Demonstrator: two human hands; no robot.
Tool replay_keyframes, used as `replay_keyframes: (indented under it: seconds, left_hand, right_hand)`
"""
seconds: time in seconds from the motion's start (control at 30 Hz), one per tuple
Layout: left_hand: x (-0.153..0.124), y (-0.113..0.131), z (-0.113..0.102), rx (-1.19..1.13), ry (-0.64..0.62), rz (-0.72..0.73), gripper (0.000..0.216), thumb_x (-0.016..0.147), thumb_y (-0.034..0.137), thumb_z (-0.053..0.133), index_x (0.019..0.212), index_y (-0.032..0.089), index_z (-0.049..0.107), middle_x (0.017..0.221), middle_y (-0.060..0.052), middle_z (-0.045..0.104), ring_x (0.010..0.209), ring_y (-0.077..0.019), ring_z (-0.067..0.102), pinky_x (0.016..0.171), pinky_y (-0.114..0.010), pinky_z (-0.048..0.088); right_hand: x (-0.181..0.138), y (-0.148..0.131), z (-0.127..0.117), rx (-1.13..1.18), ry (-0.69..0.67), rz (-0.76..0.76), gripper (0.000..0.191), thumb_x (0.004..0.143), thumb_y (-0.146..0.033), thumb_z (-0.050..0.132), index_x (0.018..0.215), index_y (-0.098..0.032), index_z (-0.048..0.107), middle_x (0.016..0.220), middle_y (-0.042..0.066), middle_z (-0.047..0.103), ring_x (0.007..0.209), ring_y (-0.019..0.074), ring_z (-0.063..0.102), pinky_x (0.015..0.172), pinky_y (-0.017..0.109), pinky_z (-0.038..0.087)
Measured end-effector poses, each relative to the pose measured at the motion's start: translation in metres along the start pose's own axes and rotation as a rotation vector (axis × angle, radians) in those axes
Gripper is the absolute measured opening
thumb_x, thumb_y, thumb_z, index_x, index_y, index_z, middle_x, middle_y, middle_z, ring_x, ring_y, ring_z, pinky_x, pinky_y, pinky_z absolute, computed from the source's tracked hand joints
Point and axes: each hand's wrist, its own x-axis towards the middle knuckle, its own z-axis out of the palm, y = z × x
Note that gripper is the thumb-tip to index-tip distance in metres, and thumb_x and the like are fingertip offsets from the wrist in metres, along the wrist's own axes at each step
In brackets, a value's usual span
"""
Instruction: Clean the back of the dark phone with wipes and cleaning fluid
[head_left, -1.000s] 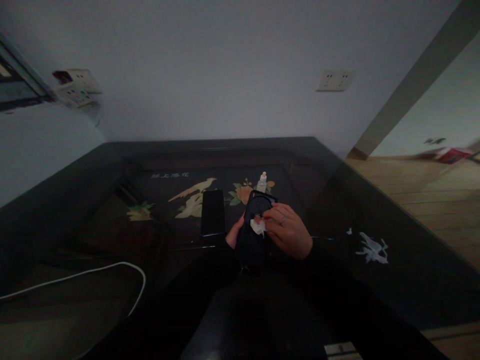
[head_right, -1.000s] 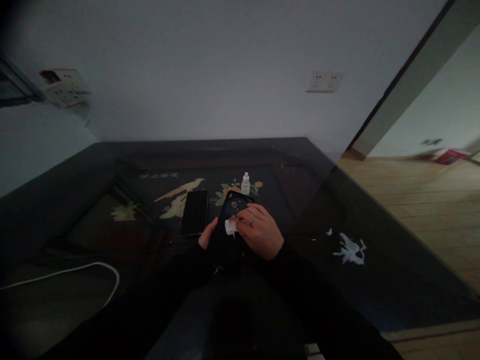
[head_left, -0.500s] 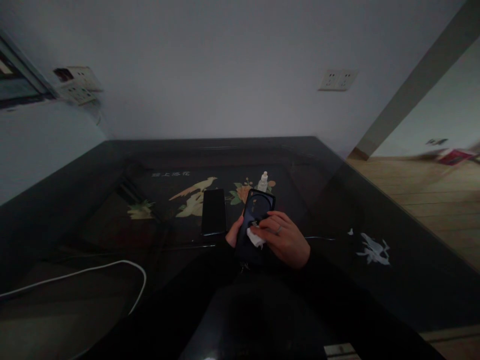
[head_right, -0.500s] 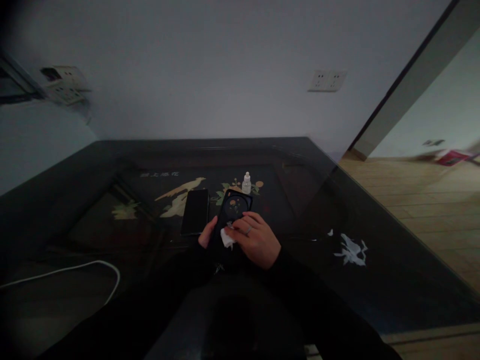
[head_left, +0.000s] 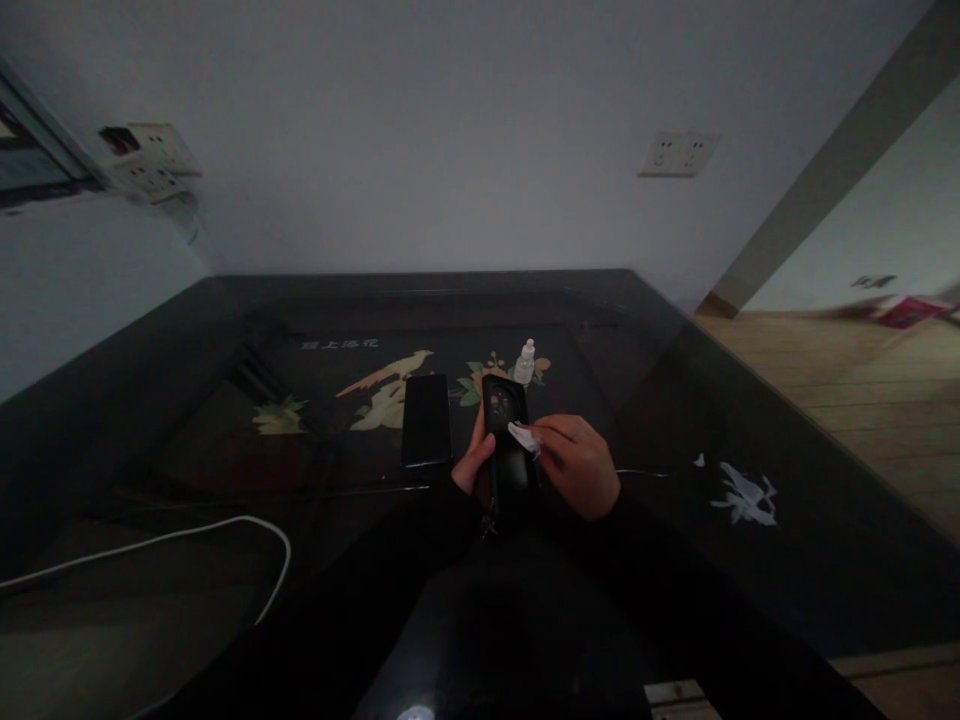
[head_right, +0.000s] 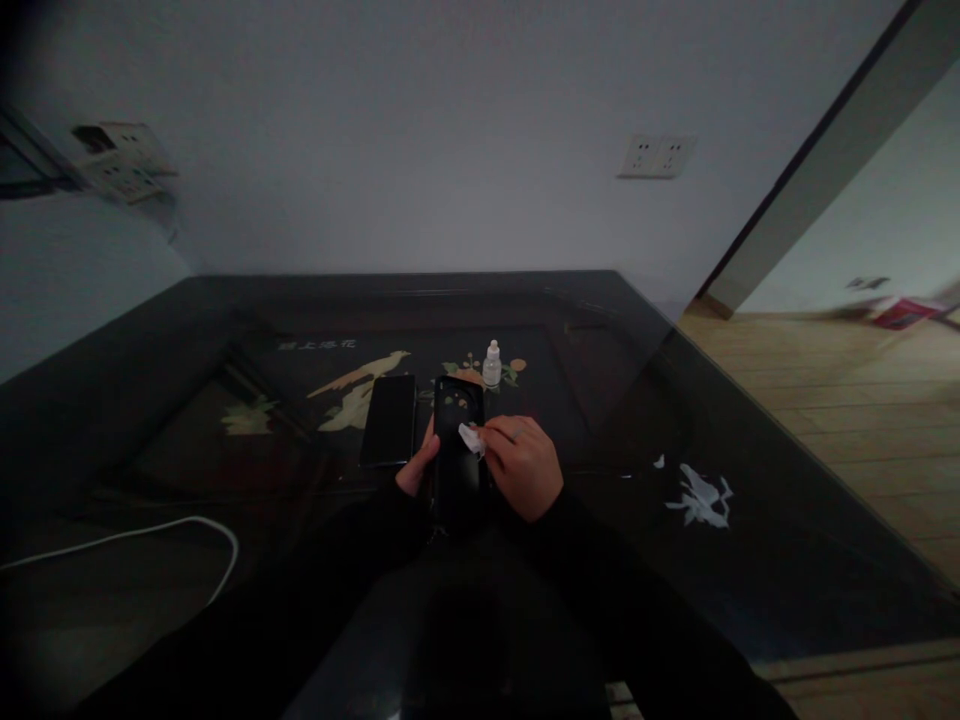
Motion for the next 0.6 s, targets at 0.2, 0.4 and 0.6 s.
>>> replay_keyframes:
  seconds: [0.2,0.4,0.6]
  left_hand:
    - [0.002,-0.001,-0.001,0.025,-0.041,0.038,0.084,0.067,0.036,0.065,0.137,0.027,0.021,0.114,-0.006,0.059,0.108,-0.0244,0.052,0.097,-0.038,0.033]
    - [0.001,0.006,-0.001,0.029,0.017,0.086,0.086,0.069,0.031,0.063,0.139,0.030,0.013,0.124,-0.006,0.053,0.112,-0.0241,0.051,0.095,-0.039,0.037]
    - [0.004,0.009,-0.002,0.035,0.071,0.110,0.089,0.067,0.039,0.065,0.139,0.029,0.014,0.132,-0.007,0.045,0.111,-0.0265,0.051,0.095,-0.040,0.039]
  right_hand:
    - [-0.003,-0.013,0.008,-0.044,-0.098,0.060,0.024,0.078,-0.008,0.051,0.094,-0.018,0.064,0.081,0.004,0.064,0.081,0.0197,0.053,0.072,0.031,0.039]
    - [-0.008,-0.024,0.002,-0.016,-0.252,0.170,0.022,0.073,-0.005,0.052,0.085,-0.019,0.064,0.077,0.003,0.064,0.078,0.0177,0.053,0.071,0.028,0.037]
    - [-0.003,-0.019,-0.009,0.097,-0.351,0.300,0.011,0.071,-0.009,0.056,0.071,-0.019,0.063,0.067,0.001,0.064,0.065,0.0151,0.056,0.062,0.025,0.037]
